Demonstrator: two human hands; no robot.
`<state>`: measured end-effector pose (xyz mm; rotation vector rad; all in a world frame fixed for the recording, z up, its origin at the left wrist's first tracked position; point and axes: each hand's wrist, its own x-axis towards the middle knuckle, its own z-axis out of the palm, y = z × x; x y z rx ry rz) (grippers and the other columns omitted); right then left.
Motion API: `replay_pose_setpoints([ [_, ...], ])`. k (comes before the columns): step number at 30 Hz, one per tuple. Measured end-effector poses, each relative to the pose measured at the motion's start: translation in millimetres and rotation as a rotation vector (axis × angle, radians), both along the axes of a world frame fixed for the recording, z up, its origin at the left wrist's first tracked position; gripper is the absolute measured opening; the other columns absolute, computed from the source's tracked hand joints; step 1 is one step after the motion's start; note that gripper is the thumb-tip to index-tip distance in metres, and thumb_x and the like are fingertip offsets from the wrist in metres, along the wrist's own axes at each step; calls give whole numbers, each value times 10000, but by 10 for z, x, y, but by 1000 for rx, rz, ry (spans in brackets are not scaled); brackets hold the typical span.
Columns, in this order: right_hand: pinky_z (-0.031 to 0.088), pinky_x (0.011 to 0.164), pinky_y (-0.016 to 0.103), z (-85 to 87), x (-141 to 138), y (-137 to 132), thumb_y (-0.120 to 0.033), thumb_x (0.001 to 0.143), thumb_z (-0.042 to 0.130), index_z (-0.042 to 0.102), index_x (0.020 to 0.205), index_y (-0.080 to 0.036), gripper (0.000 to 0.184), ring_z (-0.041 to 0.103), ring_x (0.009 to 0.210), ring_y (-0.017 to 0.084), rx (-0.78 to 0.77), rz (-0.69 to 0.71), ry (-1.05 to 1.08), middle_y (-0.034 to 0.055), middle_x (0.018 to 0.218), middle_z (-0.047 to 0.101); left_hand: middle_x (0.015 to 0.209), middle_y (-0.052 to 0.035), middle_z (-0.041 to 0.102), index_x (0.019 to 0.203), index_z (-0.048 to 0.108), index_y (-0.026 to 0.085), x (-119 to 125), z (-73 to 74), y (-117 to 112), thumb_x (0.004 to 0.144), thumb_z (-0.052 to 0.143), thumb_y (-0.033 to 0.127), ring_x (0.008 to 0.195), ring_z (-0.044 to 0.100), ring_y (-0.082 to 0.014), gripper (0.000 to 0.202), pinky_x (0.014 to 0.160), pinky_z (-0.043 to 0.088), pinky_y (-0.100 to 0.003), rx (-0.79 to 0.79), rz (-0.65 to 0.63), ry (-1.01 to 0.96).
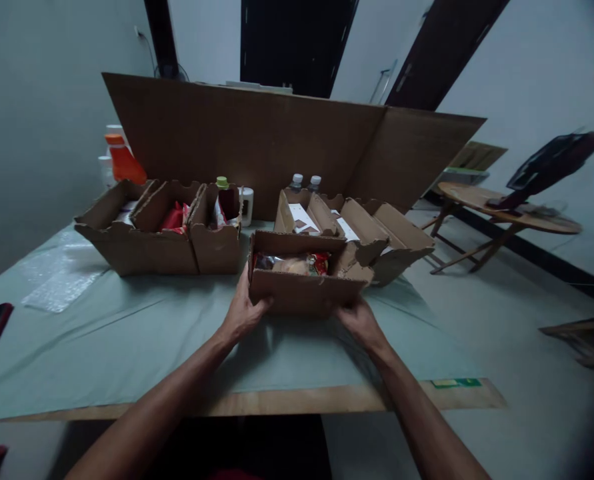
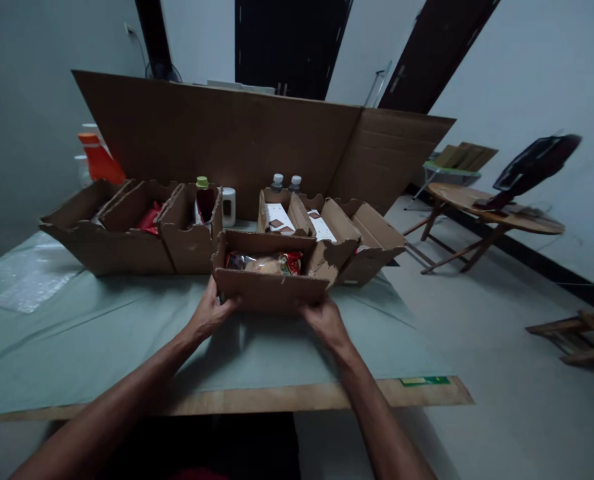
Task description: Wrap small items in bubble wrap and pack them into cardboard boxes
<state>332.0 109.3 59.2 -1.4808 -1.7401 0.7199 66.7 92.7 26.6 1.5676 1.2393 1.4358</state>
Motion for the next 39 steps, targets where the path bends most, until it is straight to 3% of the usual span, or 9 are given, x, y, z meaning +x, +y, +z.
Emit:
replay_pose_setpoints([
  [4, 575, 780, 440, -117, -266, -560, -500, 781, 642, 694, 857, -178, 335, 700, 799, 297, 84, -46, -43, 114, 851, 764, 1299, -122, 632, 1441, 460, 195, -344, -50, -606, 784, 732, 413, 1264, 564, -310, 744, 1084, 453, -457, -48, 102, 27],
  [8, 568, 746, 364, -101, -760, -827, -464, 813, 658, 713, 847, -223, 249, 677, 770, 244, 110, 113, -6, 49, 810, 749, 1102, -103, 695, 1214, 622, 185, -853, -21, -1157, 731, 756, 502, 1135, 624, -331, 594, 1047, 470, -494, -184, 424, 128],
  [10, 561, 720, 341, -7, -892, -741, -461, 793, 673, 718, 862, -203, 270, 677, 778, 236, 97, 134, 30, 55, 841, 752, 1117, -114, 689, 1179, 611, 162, -924, 88, -1151, 710, 759, 519, 1109, 632, -324, 608, 1032, 476, -494, -211, 488, 101],
  [15, 559, 732, 372, 138, -589, -676, -529, 737, 702, 727, 919, -177, 397, 706, 833, 284, 119, -48, 10, 99, 910, 777, 1193, -127, 670, 1304, 533, 150, -567, 278, -892, 723, 744, 475, 1114, 634, -285, 698, 996, 513, -431, -70, 248, 7],
  [22, 556, 921, 443, -192, -723, -1119, -428, 825, 644, 742, 1041, -197, 331, 702, 1013, 327, 39, 76, -33, 105, 1013, 775, 1099, -107, 716, 1212, 619, 163, -844, -1, -1229, 722, 752, 481, 1134, 644, -321, 600, 992, 526, -458, -253, 379, 53],
  [26, 503, 1030, 449, -284, -719, -952, -358, 817, 649, 650, 1285, -189, 498, 648, 1169, 313, -38, 227, 81, 126, 1252, 706, 1144, -125, 708, 1154, 625, 158, -1164, -110, -1272, 654, 773, 537, 1168, 625, -362, 645, 1012, 504, -506, -382, 417, 61],
  [30, 407, 1134, 442, -404, -453, -618, -446, 839, 680, 461, 1492, -237, 719, 497, 1378, 287, -114, 321, 277, 114, 1503, 526, 1266, -133, 654, 1295, 534, 174, -1052, -192, -1310, 721, 733, 508, 1231, 595, -328, 693, 1040, 486, -457, -339, 373, -21],
  [35, 511, 1019, 448, -656, -425, -239, -522, 670, 827, 714, 1167, -224, 590, 641, 1183, 324, -213, 239, 454, 109, 1265, 712, 1296, -121, 615, 1348, 457, 170, -715, -238, -1202, 800, 669, 440, 1243, 579, -278, 647, 1055, 468, -400, -230, 334, -127],
  [39, 565, 899, 452, -767, -266, -120, -532, 639, 831, 759, 936, -198, 453, 709, 994, 328, -202, 158, 511, 116, 1031, 784, 1253, -106, 636, 1332, 463, 159, -543, -140, -785, 781, 634, 309, 1165, 608, -253, 596, 1015, 490, -376, -171, 172, -113],
])
